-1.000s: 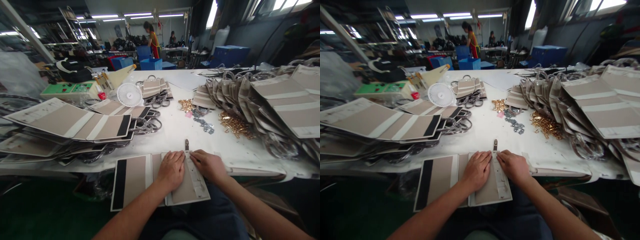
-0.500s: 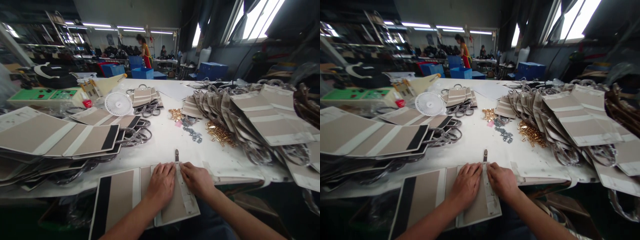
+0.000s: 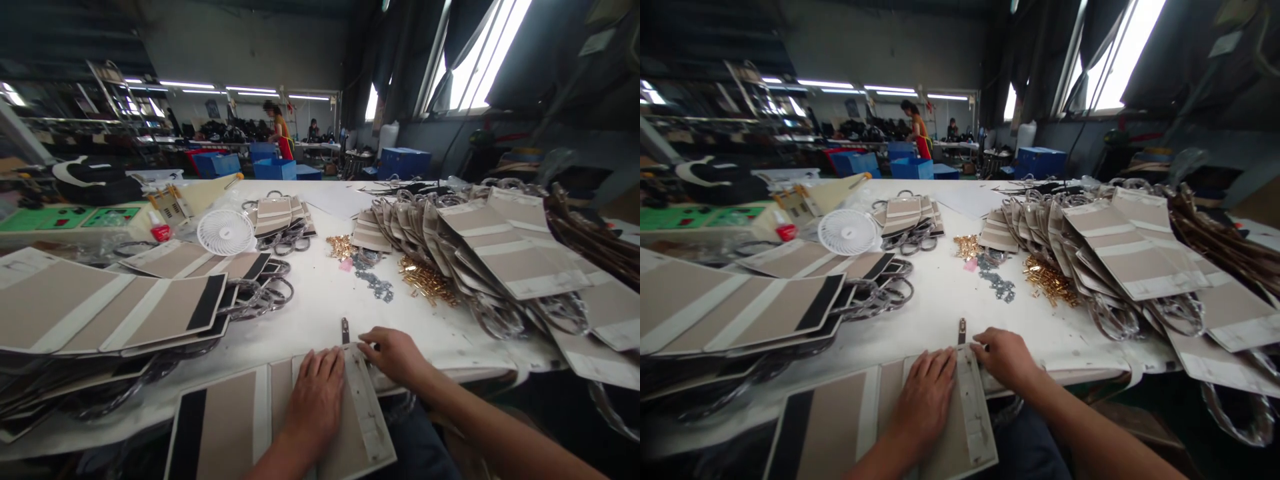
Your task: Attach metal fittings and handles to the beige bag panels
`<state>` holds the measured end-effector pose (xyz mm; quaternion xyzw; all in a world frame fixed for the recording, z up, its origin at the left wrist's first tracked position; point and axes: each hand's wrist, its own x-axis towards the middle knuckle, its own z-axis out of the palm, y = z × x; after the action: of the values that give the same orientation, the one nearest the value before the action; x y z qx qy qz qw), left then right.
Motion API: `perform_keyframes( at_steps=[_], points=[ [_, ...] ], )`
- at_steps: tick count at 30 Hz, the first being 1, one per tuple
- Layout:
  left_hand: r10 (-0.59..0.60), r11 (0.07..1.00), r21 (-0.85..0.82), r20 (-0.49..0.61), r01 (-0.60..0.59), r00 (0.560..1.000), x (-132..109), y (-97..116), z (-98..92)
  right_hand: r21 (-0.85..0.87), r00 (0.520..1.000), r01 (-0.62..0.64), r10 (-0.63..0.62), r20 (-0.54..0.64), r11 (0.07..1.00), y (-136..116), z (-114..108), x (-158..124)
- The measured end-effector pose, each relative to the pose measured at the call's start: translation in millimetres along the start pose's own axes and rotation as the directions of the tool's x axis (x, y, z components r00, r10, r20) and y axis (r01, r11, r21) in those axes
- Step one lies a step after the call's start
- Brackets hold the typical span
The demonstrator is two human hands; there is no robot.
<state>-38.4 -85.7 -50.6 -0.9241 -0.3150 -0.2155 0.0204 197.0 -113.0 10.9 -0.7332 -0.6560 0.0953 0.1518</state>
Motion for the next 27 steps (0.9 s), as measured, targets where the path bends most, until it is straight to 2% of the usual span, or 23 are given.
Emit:
perform_keyframes(
  at_steps=[6, 8, 11, 15, 19, 23, 27],
  points=[
    [0.045, 0.999, 0.034, -0.115, -0.041, 0.992, 1, -7, 0.3, -0.164, 0.967, -0.254, 0.254, -0.022, 0.953, 86, -37, 85],
    [0.076, 0.996, 0.053, -0.134, -0.069, 0.988, 4, -9, 0.7, -0.199, 0.950, -0.306, 0.312, -0.002, 0.931, 104, -41, 109],
    [0.106, 0.993, 0.067, -0.144, -0.097, 0.984, 7, -13, 2.9, -0.231, 0.941, -0.319, 0.335, 0.034, 0.919, 109, -34, 123],
    [0.130, 0.990, 0.074, -0.140, -0.120, 0.982, 9, -17, 5.8, -0.213, 0.968, -0.225, 0.243, 0.063, 0.951, 93, -14, 109],
    [0.130, 0.991, 0.061, -0.134, -0.123, 0.982, 9, -19, 7.9, -0.157, 0.975, -0.205, 0.215, 0.049, 0.966, 97, -16, 102],
    [0.126, 0.991, 0.068, -0.139, -0.118, 0.982, 11, -19, 7.9, -0.116, 0.966, -0.253, 0.256, 0.012, 0.960, 122, -27, 127],
    [0.128, 0.991, 0.064, -0.129, -0.120, 0.983, 14, -18, 3.7, -0.097, 0.955, -0.294, 0.295, -0.003, 0.951, 133, -23, 152]
  ],
)
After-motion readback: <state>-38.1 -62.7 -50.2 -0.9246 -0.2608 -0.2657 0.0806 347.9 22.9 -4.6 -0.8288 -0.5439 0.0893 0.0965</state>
